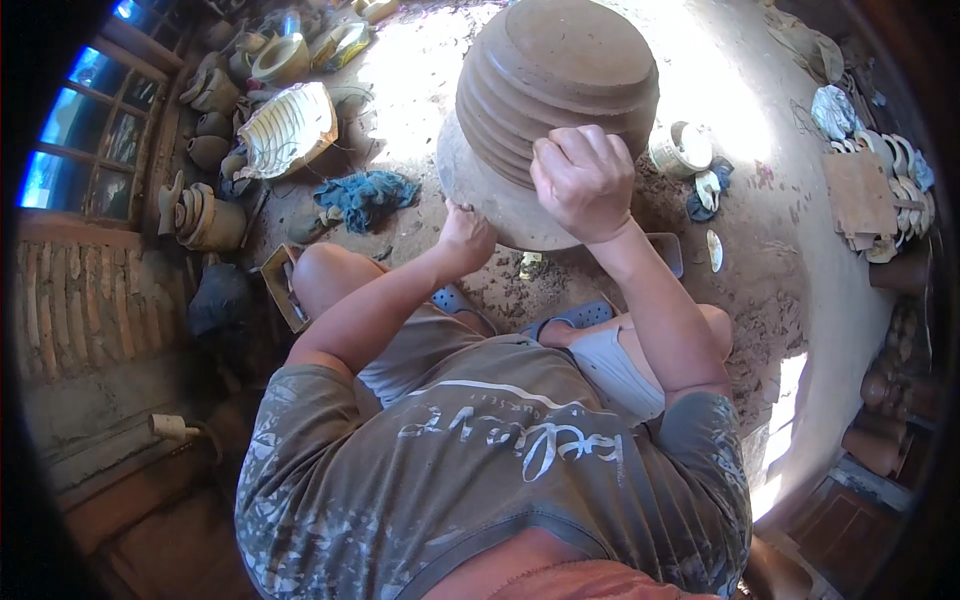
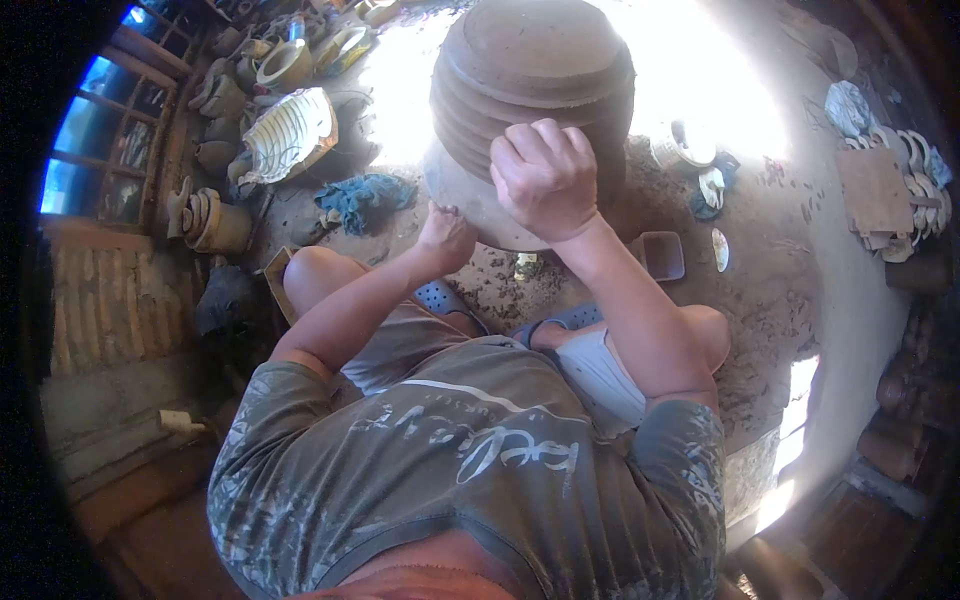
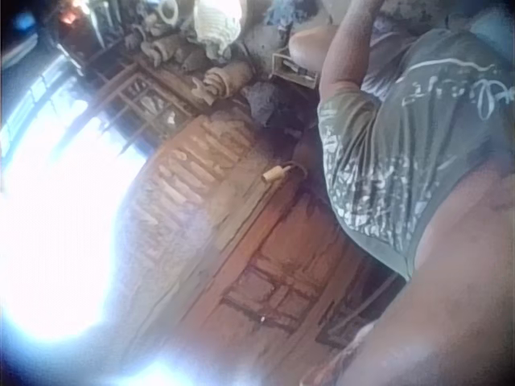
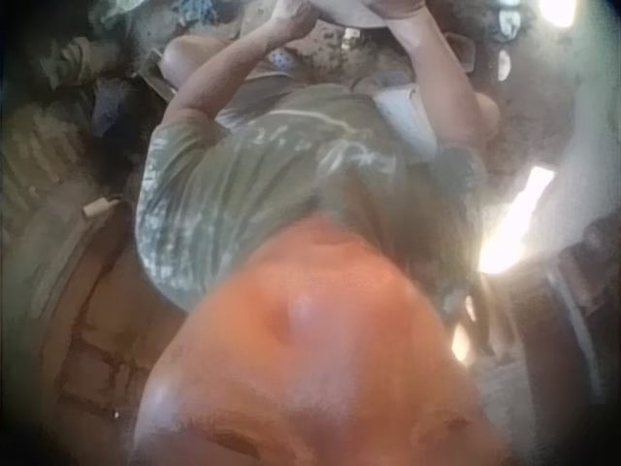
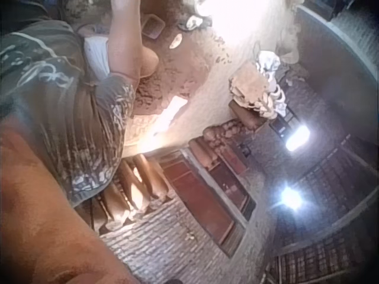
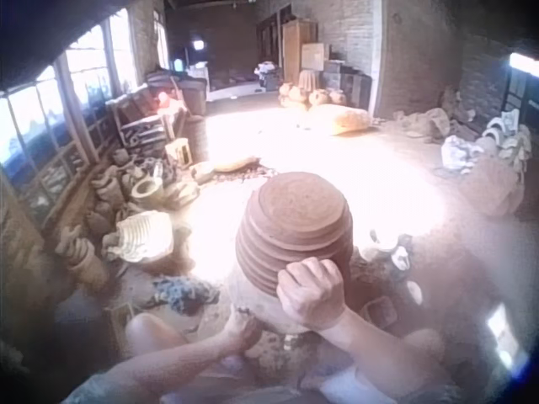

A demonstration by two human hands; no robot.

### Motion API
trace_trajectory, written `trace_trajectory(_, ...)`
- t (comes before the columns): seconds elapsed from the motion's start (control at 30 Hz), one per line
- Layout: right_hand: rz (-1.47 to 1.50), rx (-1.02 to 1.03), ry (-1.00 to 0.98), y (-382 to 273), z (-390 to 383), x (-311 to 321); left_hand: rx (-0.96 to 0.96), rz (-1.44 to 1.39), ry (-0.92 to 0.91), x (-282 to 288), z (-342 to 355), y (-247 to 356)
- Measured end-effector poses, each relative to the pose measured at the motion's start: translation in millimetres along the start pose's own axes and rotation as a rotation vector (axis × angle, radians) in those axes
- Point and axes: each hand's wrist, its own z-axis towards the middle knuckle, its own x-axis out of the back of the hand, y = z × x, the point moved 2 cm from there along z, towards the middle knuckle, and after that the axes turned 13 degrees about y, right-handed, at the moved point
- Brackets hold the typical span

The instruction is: The person shapes a large clay vessel on a pottery wheel by hand, pressing into the sides to create grooves and smoothing the edges. The person leans over the rotating clay, occasionally pausing to check the form and wiping their hands.

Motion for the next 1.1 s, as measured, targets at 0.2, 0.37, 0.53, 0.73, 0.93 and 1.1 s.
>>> trace_trajectory(0.2,0.03,-0.004,-0.052,9.0,-0.6,8.7,0.04,-0.022,-0.098,-2.4,13.3,-61.3)
trace_trajectory(0.37,0.049,0.038,-0.003,18.6,-2.2,12.5,0.07,-0.047,-0.093,5.4,23.9,-88.1)
trace_trajectory(0.53,0.076,0.042,-0.05,35.3,-6.3,28.0,0.076,-0.044,-0.04,-9.6,33.9,-111.7)
trace_trajectory(0.73,0.094,-0.141,-0.064,81.8,-34.9,59.5,0.02,-0.044,0.142,-12.6,32.8,-122.4)
trace_trajectory(0.93,0.347,-0.662,-0.22,12.7,-108.9,75.0,0.153,-1.123,0.189,26.6,-3.6,-27.6)
trace_trajectory(1.1,0.485,-0.584,-0.412,-40.4,-123.3,71.6,0.208,-1.776,-0.033,20.9,-27.3,41.9)
